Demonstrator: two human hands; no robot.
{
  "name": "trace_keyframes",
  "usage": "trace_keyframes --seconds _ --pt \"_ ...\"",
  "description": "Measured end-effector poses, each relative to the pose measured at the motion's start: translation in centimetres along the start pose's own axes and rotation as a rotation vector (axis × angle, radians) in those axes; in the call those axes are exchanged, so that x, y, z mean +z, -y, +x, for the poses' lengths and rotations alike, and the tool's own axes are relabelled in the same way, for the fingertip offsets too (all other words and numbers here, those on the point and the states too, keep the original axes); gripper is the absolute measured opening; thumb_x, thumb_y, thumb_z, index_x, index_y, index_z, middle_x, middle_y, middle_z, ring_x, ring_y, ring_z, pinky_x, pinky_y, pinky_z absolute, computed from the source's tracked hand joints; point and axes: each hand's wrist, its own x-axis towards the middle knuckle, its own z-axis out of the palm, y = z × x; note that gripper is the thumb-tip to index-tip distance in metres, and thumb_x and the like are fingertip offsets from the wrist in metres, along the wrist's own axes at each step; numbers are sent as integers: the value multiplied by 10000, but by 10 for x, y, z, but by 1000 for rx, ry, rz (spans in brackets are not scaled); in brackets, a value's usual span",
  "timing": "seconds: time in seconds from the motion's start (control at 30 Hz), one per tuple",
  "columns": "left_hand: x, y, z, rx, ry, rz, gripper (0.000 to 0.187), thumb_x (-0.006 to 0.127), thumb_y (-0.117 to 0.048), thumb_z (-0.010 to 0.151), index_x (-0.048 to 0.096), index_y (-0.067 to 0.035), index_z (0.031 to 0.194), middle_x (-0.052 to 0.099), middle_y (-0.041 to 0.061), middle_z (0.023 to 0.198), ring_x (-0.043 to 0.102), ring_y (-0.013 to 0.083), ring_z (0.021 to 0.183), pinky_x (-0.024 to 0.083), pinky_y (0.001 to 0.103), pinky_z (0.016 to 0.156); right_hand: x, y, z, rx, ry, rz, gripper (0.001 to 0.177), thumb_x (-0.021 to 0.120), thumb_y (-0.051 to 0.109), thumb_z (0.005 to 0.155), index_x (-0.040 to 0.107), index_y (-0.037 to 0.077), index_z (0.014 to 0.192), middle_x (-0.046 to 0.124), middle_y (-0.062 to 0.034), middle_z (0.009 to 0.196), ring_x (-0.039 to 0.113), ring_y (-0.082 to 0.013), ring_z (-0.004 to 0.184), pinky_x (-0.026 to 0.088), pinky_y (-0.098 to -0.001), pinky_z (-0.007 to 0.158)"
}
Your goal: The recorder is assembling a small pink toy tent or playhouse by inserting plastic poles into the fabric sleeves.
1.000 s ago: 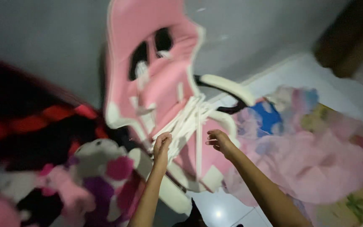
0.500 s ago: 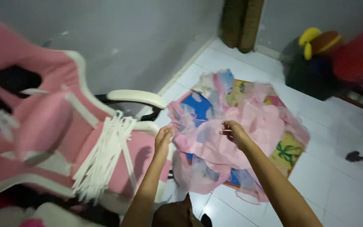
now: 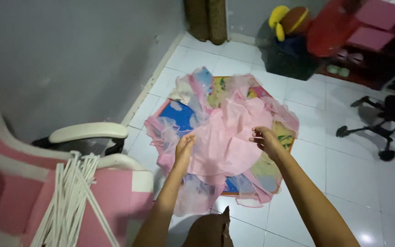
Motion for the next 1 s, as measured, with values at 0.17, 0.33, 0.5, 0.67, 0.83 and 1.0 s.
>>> trace_keyframes --seconds 0.17,0.33,0.5,0.67,0.83,1.0 --pt "47 -29 11 -31 60 74 350 630 -236 949 655 -55 1247 689 39 1143 618 137 1064 474 263 963 -38 12 13 40 -77 -9 185 564 355 964 635 189 1004 600 35 843 680 -113 856 389 -268 659" --pt "83 -8 69 -70 105 125 322 639 -241 953 661 -76 1229 690 26 1158 610 127 1072 460 269 968 -76 30 49 44 -177 85 158 529 319 972 607 181 970 592 9 760 654 -189 770 327 -321 597" --pt "120 -16 98 -181 192 88 380 670 -314 921 657 -116 1245 687 -5 1157 591 112 1046 422 287 930 -124 26 71 35 -217 92 222 568 352 1014 605 136 976 622 17 801 612 -145 802 376 -304 662" --pt "160 0 126 -145 270 196 412 643 -346 899 664 -139 1255 694 -22 1147 596 109 1028 415 291 892 -137 58 50 -41 -286 152 176 543 320 978 597 153 995 622 34 838 680 -147 869 441 -305 730" --pt "205 36 154 -175 307 173 395 674 -326 924 652 -125 1264 681 6 1127 581 139 985 400 311 851 -188 58 73 -61 -293 176 170 547 320 962 609 168 1009 614 17 868 680 -153 869 445 -322 747" --pt "266 54 166 -119 300 151 373 659 -304 943 650 -87 1246 689 2 1098 605 119 1018 444 267 896 -242 75 107 -87 -274 154 178 609 331 953 642 169 1019 625 45 914 573 -125 829 417 -305 743"
